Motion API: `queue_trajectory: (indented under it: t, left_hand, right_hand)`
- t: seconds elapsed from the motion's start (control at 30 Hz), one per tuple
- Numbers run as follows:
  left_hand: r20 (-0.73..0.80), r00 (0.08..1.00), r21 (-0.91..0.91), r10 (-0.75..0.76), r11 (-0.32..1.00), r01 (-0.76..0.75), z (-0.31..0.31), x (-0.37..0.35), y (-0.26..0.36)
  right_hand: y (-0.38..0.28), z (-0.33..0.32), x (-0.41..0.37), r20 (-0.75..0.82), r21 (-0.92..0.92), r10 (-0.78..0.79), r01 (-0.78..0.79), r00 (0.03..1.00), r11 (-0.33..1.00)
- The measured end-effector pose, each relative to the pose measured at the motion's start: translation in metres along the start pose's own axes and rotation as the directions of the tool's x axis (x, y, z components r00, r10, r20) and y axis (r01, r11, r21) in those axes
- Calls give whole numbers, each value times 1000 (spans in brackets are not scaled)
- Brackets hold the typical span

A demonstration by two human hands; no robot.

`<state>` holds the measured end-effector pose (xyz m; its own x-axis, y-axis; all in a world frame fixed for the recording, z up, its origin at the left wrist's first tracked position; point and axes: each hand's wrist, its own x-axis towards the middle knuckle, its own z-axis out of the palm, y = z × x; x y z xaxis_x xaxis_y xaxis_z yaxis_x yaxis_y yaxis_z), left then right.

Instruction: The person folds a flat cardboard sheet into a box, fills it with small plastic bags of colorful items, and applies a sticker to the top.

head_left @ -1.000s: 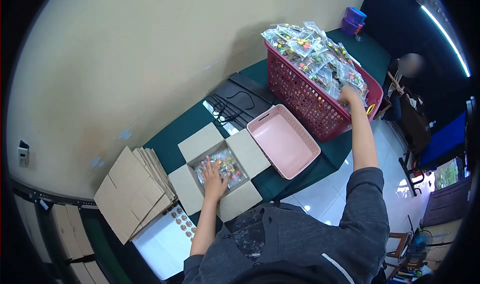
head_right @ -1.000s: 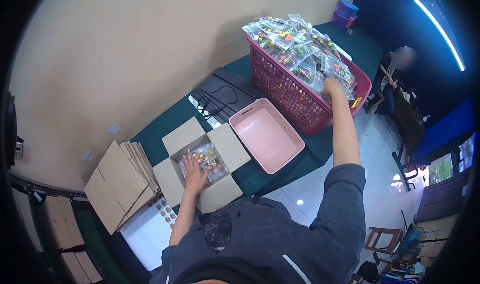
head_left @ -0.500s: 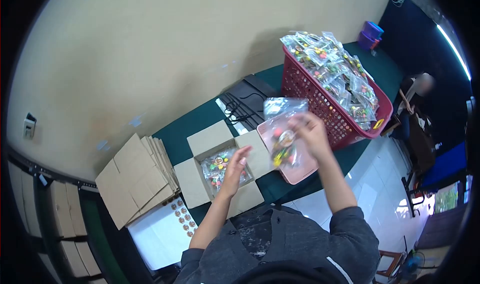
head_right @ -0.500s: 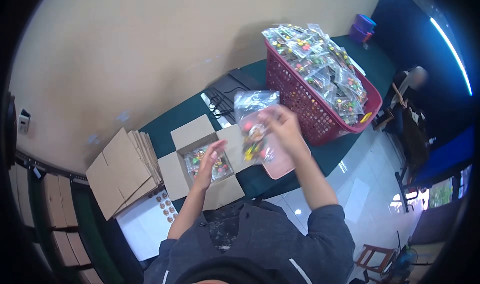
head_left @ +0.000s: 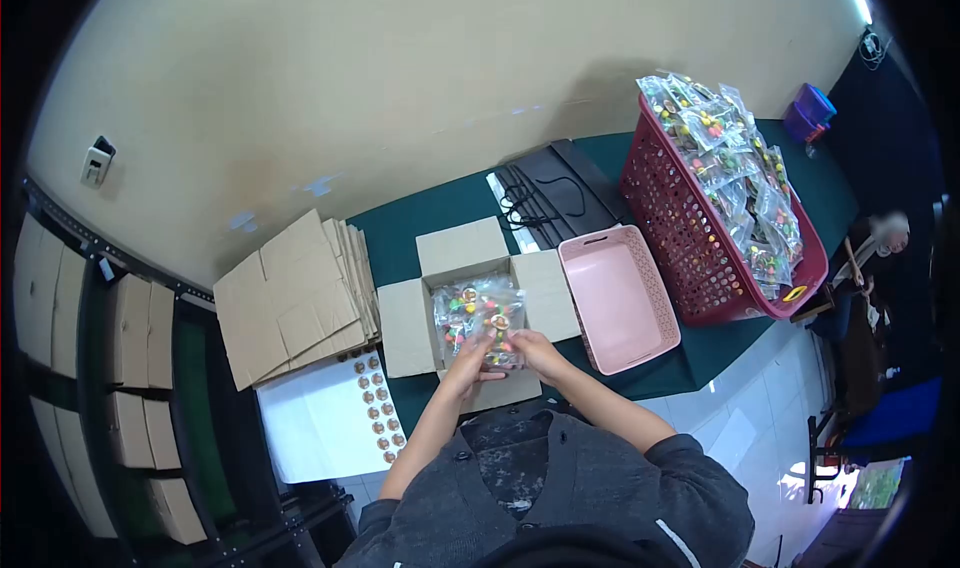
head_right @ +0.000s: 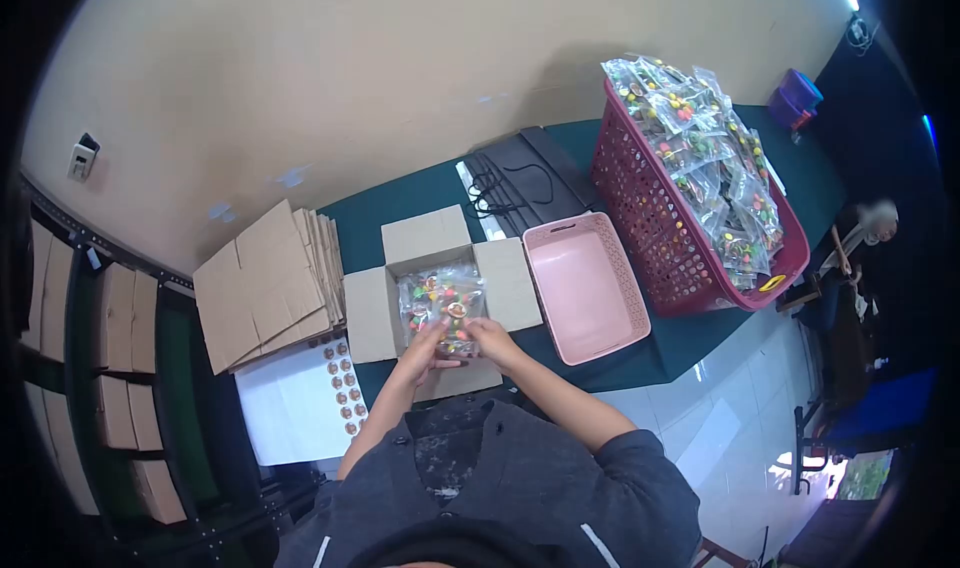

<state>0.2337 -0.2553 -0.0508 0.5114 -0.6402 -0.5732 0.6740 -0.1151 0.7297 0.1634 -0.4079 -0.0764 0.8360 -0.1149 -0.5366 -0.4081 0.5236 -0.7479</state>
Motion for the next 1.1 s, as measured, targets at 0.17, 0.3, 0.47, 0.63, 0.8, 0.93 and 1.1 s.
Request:
queue_trajectory:
  t: [0.17, 0.3, 0.47, 0.63, 0.8, 0.93, 1.1]
  left_hand:
    - [50, 995, -41, -86, 995, 88, -20, -13, 21]
    - [-30, 987, 229, 156, 963, -145, -18, -6, 10]
    - [-24, 989, 177, 144, 975, -137, -8, -5, -4]
    - [-59, 938, 254, 340, 914, -316, 16, -17, 0]
    - [-5, 971, 98, 237, 967, -235, 9, -18, 2]
    - [-41, 938, 118, 346, 933, -339, 15, -10, -1]
    - [-74, 836, 273, 544, 817, -508, 21, -1, -6]
  right_hand:
    - [-9, -2, -4, 284, -89, 54, -30, 957, 996]
    - [-6, 13, -7, 276, -57, 108, -96, 955, 994]
    - [-13, 24, -14, 94, -23, -156, 159, 983, 987]
    - [-28, 13, -19, 208, -139, -14, 44, 978, 989]
    - [-27, 1, -18, 366, 72, -103, 83, 925, 994]
    - [-31, 3, -28, 268, 69, -115, 100, 956, 993]
    - [-29, 13, -37, 186, -11, -234, 240, 954, 971]
